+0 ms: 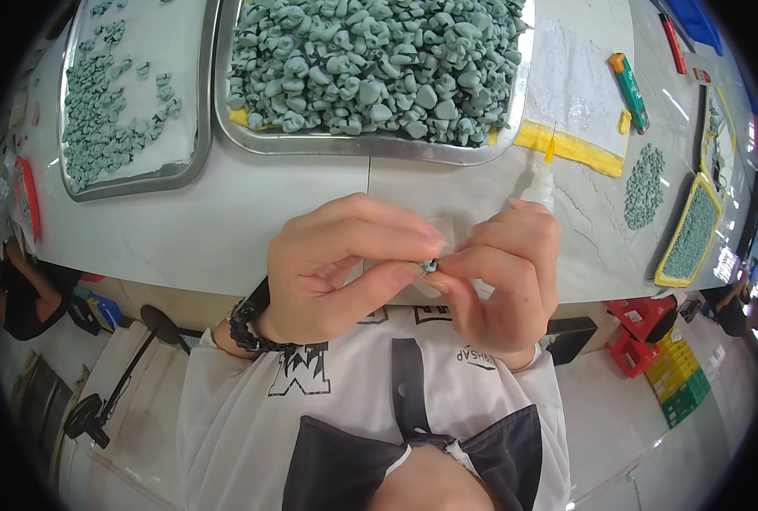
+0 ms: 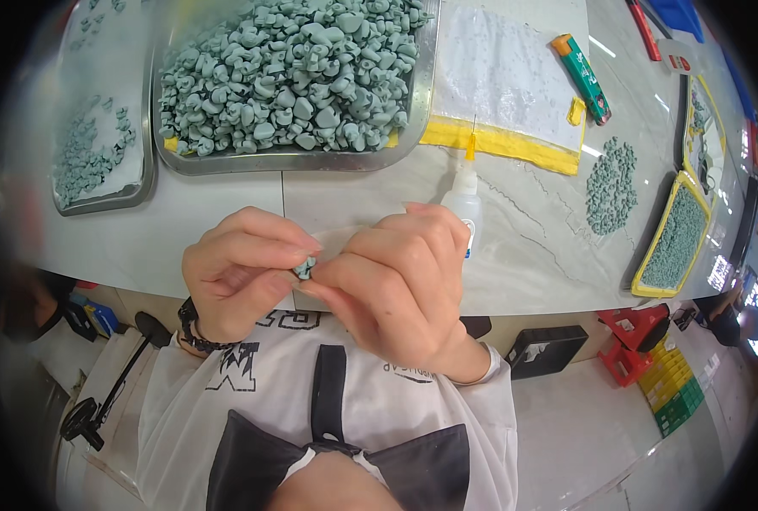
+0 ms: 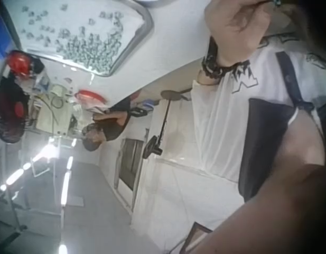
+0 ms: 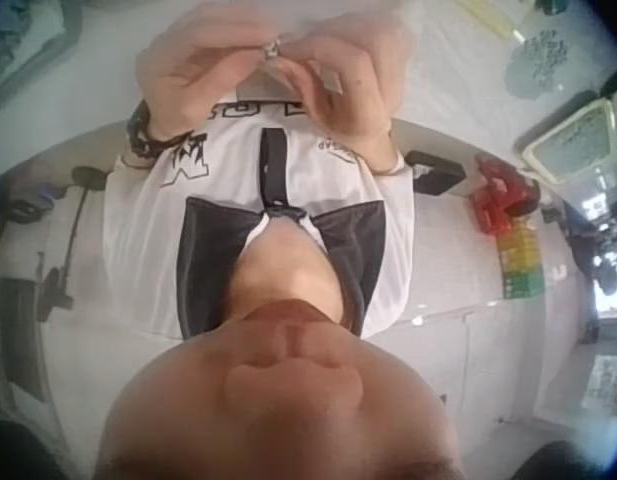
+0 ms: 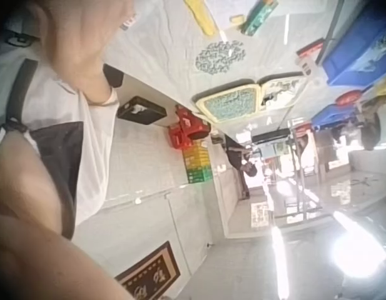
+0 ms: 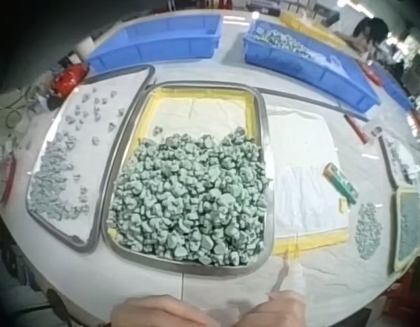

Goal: Applying glue to small green parts and assembling them at a workstation.

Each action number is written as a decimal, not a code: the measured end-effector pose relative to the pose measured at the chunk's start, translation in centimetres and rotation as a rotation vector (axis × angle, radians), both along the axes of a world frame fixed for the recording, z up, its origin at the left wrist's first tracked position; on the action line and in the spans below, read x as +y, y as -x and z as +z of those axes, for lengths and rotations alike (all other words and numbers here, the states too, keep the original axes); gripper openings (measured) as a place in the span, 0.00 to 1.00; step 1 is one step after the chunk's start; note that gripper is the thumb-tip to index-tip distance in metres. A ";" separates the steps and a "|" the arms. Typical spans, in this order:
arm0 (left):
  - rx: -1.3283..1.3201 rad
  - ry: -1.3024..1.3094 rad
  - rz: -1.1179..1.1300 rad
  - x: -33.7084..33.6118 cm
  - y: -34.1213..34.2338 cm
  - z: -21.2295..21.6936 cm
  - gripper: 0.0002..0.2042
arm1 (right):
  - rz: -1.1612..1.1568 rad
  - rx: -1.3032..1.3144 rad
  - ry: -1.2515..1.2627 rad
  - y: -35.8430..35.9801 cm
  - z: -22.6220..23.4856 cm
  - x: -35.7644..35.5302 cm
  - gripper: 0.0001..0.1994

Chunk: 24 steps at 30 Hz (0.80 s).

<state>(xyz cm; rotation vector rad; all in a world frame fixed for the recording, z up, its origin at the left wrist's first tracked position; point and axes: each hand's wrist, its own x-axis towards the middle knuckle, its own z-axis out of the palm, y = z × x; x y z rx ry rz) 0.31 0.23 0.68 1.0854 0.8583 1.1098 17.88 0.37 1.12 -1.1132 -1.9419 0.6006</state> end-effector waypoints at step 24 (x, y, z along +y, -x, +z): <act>-0.066 0.063 -0.048 -0.1 0.1 -0.3 0.12 | 0.041 0.079 0.062 -0.6 0.5 0.1 0.13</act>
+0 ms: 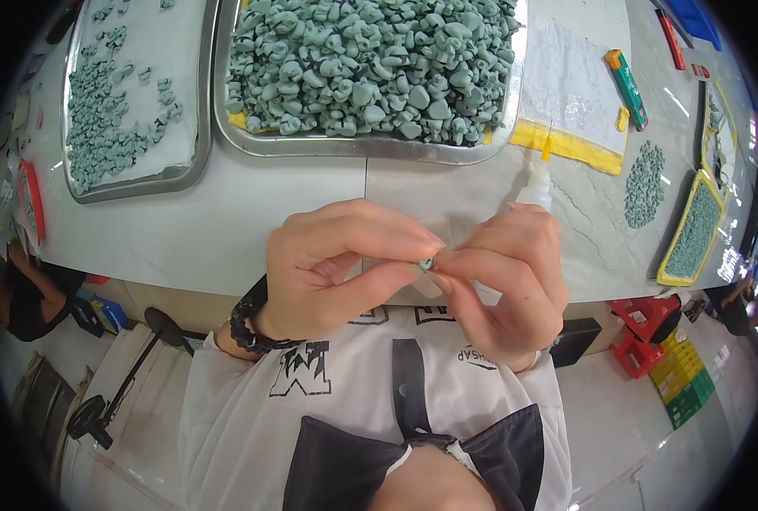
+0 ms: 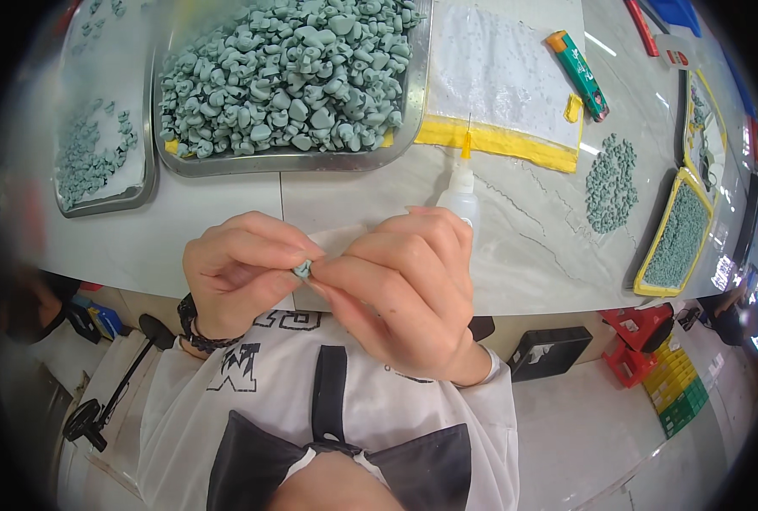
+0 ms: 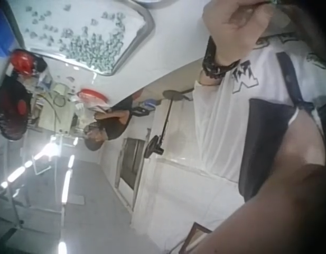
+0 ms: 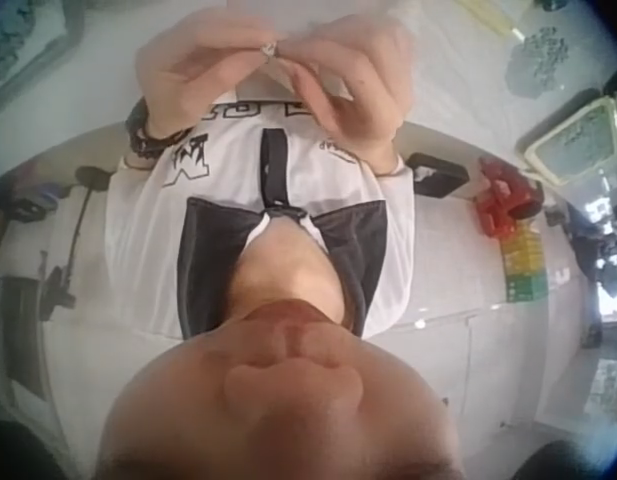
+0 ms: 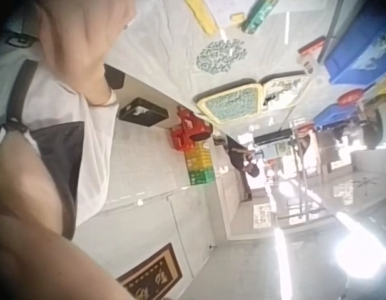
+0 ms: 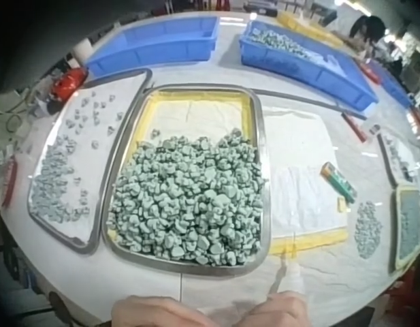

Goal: Applying glue to small green parts and assembling them at a workstation.

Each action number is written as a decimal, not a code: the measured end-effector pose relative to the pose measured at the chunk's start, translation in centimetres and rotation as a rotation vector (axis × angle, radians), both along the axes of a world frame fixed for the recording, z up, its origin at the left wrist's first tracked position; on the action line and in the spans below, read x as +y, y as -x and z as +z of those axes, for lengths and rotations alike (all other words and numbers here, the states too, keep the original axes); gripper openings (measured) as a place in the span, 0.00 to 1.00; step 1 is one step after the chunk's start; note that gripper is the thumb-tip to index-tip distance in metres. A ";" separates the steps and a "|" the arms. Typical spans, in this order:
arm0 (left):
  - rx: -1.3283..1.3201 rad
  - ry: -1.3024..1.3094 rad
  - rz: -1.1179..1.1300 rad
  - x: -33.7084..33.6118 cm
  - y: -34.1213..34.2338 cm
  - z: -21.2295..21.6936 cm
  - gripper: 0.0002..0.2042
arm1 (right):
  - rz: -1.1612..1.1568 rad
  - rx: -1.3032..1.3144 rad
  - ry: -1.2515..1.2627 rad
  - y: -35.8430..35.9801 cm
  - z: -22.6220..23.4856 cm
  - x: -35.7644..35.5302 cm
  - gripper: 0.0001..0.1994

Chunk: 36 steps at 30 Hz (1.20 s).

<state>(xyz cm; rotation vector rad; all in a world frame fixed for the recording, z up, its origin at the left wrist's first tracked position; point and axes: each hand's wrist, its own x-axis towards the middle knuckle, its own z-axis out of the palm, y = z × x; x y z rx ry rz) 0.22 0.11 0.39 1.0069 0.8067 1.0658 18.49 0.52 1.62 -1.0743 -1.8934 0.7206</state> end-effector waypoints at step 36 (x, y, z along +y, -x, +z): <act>-0.044 -0.120 0.131 -0.4 1.5 0.8 0.08 | 0.460 1.829 0.308 -1.7 9.4 -0.5 0.06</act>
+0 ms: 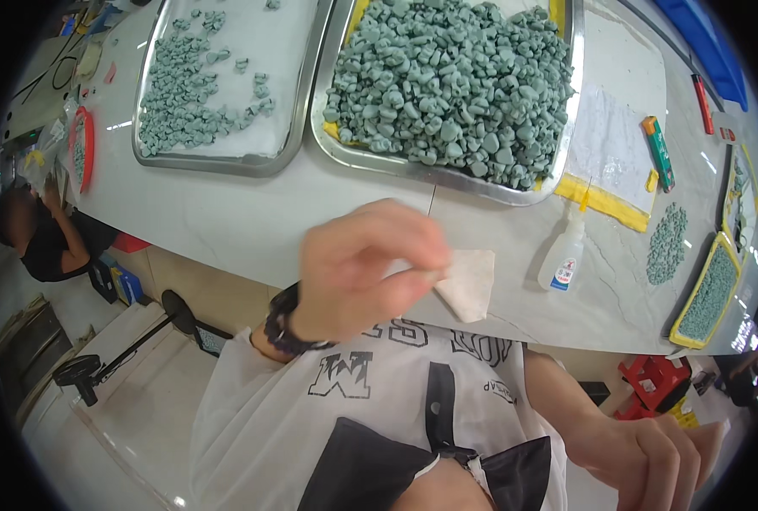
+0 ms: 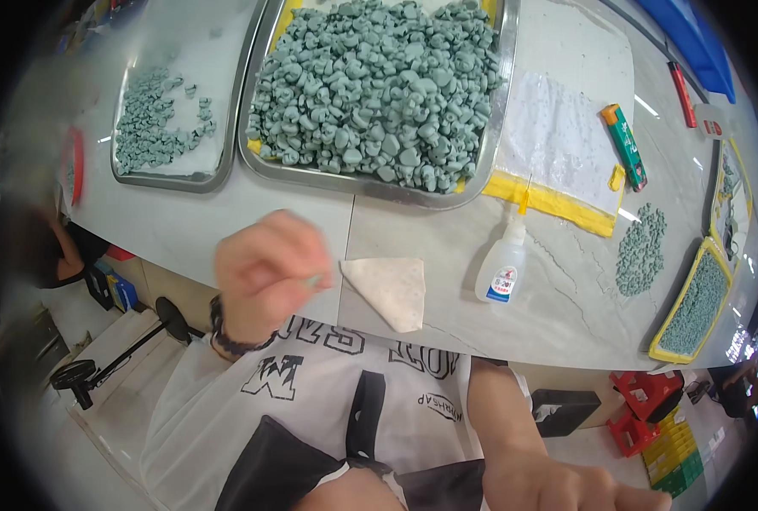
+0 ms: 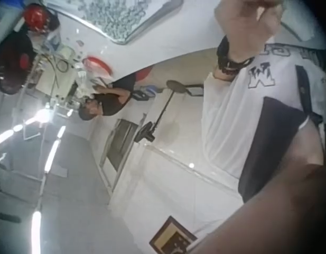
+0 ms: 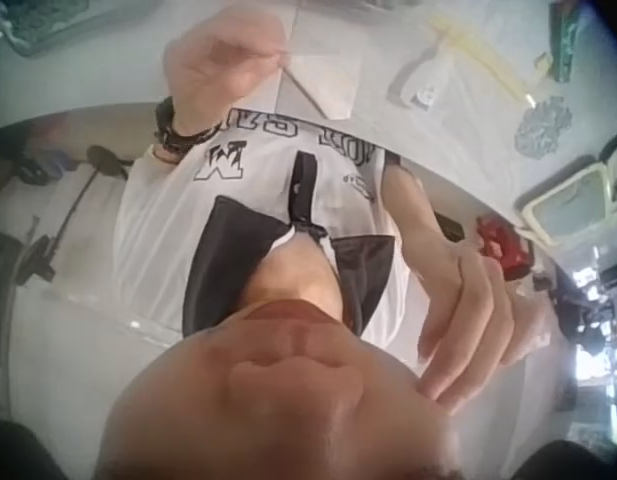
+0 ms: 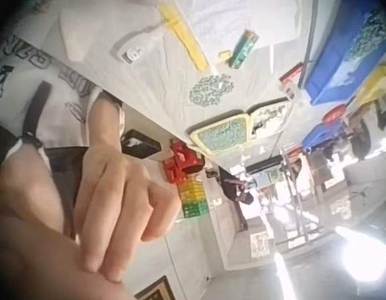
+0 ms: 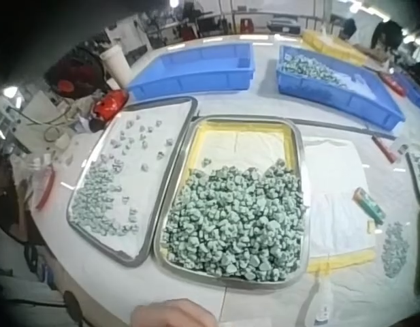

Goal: Applying glue to small green parts and assembling them at a workstation.

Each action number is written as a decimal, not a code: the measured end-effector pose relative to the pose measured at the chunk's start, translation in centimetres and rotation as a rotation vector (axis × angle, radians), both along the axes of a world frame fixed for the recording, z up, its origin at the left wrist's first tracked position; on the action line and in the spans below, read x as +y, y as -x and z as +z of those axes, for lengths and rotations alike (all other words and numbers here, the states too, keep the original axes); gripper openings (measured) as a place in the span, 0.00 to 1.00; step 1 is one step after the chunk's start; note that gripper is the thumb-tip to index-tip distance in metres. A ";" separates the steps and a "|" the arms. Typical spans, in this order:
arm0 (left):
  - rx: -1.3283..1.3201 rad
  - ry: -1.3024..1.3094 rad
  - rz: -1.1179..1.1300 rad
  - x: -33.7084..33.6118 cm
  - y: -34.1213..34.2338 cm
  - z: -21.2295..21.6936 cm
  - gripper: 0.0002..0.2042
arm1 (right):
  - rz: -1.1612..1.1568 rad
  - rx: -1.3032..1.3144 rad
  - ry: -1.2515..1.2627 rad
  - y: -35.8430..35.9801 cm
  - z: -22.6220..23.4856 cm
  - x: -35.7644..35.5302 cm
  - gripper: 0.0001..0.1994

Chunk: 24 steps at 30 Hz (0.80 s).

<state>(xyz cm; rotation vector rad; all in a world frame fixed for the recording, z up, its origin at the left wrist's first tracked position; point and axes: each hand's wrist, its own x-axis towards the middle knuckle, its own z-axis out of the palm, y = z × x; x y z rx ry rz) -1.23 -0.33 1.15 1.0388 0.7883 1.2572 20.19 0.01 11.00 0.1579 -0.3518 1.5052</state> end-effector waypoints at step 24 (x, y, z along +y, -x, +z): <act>1.664 -0.539 -0.165 23.5 5.0 -1.5 0.08 | -1.163 -0.397 -0.727 1.4 0.2 -3.1 0.17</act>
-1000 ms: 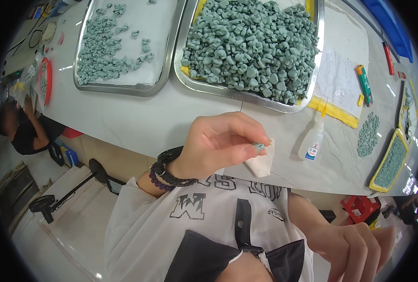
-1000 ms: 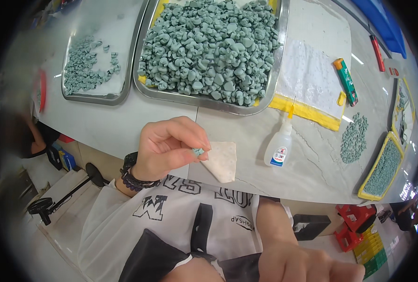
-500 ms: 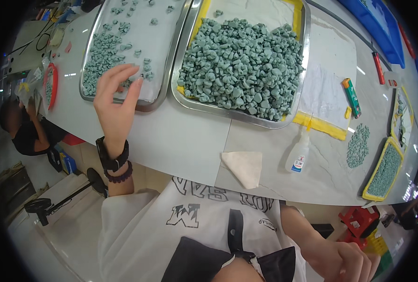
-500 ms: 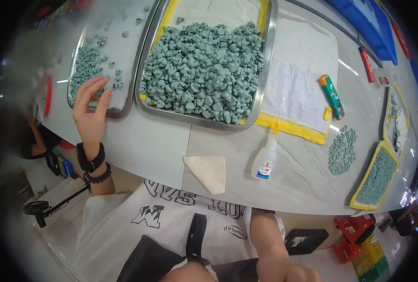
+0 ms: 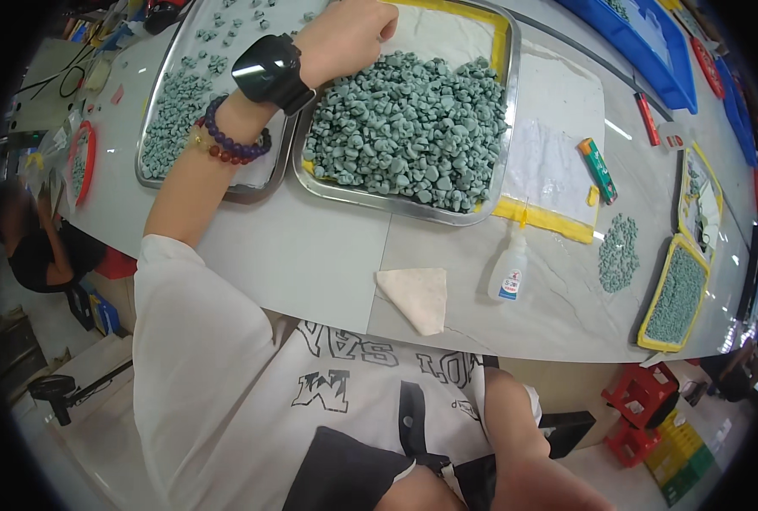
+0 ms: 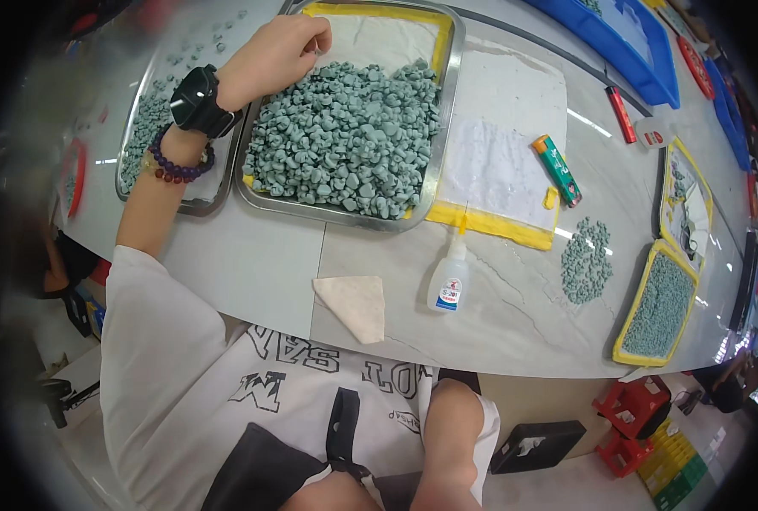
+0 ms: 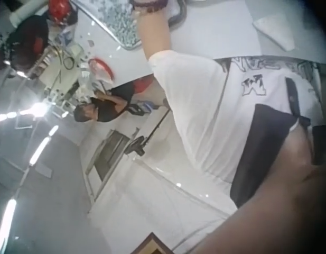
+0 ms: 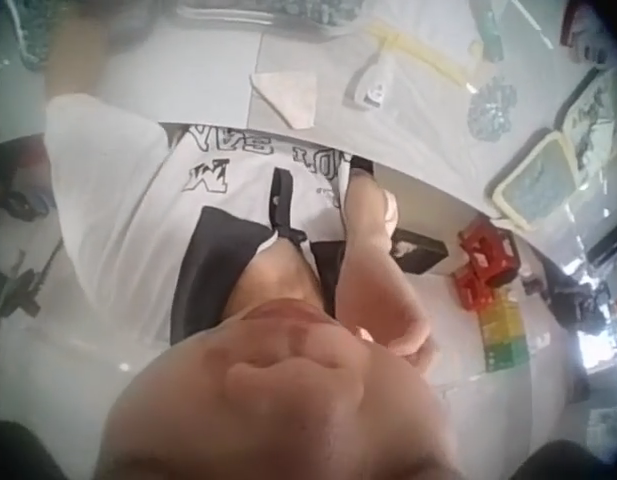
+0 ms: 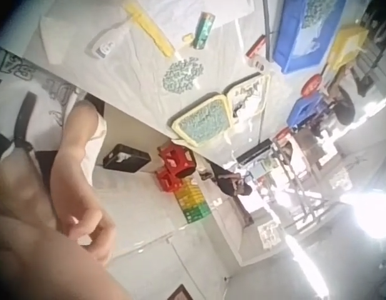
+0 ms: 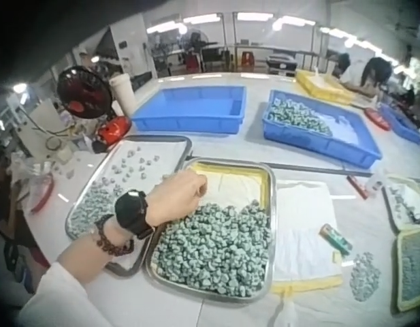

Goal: Applying glue to small green parts and assembling them at a workstation.

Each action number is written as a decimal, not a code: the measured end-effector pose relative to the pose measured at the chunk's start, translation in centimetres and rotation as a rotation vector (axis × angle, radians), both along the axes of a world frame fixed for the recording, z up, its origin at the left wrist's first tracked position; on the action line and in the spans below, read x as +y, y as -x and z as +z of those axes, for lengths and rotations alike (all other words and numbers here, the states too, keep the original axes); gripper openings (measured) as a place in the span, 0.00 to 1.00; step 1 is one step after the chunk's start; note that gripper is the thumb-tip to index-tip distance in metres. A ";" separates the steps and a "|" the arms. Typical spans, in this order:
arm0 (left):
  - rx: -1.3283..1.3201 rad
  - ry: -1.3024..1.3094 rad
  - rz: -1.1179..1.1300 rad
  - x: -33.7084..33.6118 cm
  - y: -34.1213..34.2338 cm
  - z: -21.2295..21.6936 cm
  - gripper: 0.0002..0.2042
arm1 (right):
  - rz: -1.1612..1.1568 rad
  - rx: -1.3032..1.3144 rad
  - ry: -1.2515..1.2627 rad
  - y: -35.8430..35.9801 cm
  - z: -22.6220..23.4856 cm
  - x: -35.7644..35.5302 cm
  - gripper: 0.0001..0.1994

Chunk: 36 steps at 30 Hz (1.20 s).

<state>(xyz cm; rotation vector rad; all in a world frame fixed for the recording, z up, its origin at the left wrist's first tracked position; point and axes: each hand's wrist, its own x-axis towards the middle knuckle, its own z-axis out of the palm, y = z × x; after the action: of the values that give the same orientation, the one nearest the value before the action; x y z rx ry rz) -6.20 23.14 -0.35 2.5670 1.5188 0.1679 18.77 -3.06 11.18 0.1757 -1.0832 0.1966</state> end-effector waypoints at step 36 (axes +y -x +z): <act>-1.642 0.772 0.321 -23.1 -6.3 0.9 0.12 | 0.397 -0.545 1.006 0.0 -11.8 2.9 0.31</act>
<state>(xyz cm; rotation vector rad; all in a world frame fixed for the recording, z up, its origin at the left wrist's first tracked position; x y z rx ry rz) 0.08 0.01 0.58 0.8569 0.8724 1.0835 18.75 -0.14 -0.58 -0.6076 -1.3522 1.1631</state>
